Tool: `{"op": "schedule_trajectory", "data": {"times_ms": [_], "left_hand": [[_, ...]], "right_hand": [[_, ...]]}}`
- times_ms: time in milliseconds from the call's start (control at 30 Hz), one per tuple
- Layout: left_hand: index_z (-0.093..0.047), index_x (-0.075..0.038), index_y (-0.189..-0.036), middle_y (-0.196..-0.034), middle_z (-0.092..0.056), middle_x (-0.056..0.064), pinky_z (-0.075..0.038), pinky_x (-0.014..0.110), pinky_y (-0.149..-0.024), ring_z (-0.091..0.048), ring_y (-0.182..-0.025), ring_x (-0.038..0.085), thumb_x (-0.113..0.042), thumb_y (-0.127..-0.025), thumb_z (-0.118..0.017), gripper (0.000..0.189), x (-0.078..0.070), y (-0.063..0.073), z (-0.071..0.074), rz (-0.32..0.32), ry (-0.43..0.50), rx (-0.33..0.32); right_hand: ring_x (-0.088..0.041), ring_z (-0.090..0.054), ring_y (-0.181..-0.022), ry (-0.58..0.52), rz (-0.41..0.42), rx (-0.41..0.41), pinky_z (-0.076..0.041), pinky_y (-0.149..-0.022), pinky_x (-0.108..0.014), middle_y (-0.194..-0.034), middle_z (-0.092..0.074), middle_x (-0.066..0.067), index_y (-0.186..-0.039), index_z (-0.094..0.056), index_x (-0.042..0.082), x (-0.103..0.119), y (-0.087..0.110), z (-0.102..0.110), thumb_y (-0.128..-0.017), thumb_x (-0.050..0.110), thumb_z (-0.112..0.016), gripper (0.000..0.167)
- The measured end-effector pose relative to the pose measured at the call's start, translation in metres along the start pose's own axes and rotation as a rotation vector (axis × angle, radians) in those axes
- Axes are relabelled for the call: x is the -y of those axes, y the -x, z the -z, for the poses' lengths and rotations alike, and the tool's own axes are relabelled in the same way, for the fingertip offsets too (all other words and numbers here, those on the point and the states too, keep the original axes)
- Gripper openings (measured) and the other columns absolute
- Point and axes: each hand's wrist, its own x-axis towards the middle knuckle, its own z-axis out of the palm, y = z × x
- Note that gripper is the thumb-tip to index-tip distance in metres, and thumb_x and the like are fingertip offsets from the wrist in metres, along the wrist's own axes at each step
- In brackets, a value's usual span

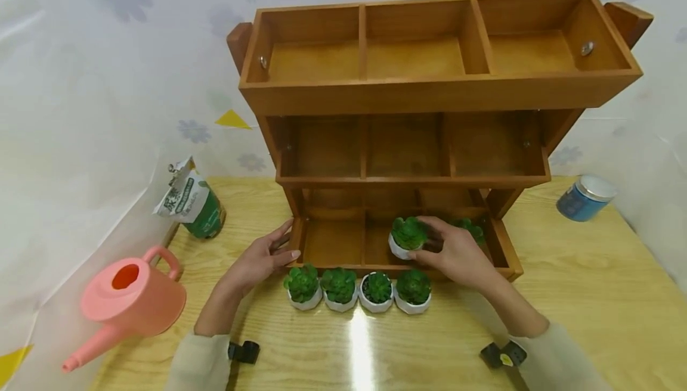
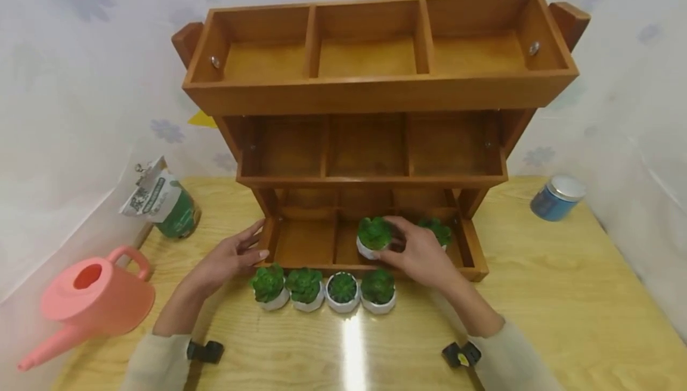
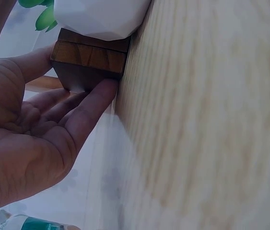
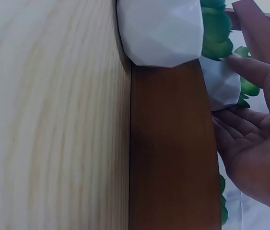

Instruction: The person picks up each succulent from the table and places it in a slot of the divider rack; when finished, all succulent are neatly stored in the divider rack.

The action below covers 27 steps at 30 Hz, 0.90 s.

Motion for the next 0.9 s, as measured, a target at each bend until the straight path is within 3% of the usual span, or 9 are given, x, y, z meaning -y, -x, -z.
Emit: {"op": "schedule_trajectory", "data": {"times_ms": [400, 633, 800, 900], "left_hand": [[-0.014, -0.035, -0.163, -0.169, -0.022, 0.011, -0.055, 0.043, -0.102, -0.04, -0.147, 0.037, -0.031, -0.102, -0.063, 0.079, 0.002, 0.003, 0.001, -0.015, 0.003, 0.003], [-0.013, -0.033, -0.163, -0.17, -0.019, 0.011, -0.05, 0.044, -0.108, -0.028, -0.154, 0.035, -0.031, -0.102, -0.063, 0.079, 0.002, 0.003, 0.004, -0.02, -0.02, 0.005], [-0.013, -0.032, -0.164, -0.17, -0.017, 0.011, -0.047, 0.045, -0.111, -0.024, -0.155, 0.034, -0.032, -0.102, -0.063, 0.079, 0.001, 0.002, 0.003, -0.022, -0.033, 0.01], [-0.013, -0.032, -0.164, -0.17, -0.017, 0.011, -0.047, 0.045, -0.111, -0.024, -0.155, 0.034, -0.032, -0.102, -0.062, 0.079, 0.0, 0.002, 0.002, -0.025, -0.031, 0.014]], "right_hand": [[-0.029, -0.072, -0.107, 0.002, -0.006, 0.05, -0.06, -0.087, -0.045, -0.119, -0.073, -0.014, -0.145, -0.052, 0.007, 0.006, -0.017, -0.01, -0.086, 0.034, -0.082, 0.072], [-0.026, -0.071, -0.107, 0.066, -0.003, 0.11, -0.058, -0.088, -0.046, -0.113, -0.075, -0.01, -0.147, -0.049, 0.006, 0.011, -0.026, -0.01, -0.087, 0.034, -0.08, 0.074], [-0.012, -0.065, -0.073, 0.071, 0.012, 0.167, -0.053, -0.079, -0.038, -0.079, -0.073, 0.005, -0.148, -0.046, 0.005, 0.012, -0.028, -0.014, -0.089, 0.03, -0.078, 0.072], [-0.011, -0.061, -0.069, 0.095, 0.029, 0.159, -0.054, -0.079, -0.039, -0.077, -0.071, 0.005, -0.148, -0.047, 0.004, 0.011, -0.029, -0.018, -0.089, 0.027, -0.078, 0.07]]}}
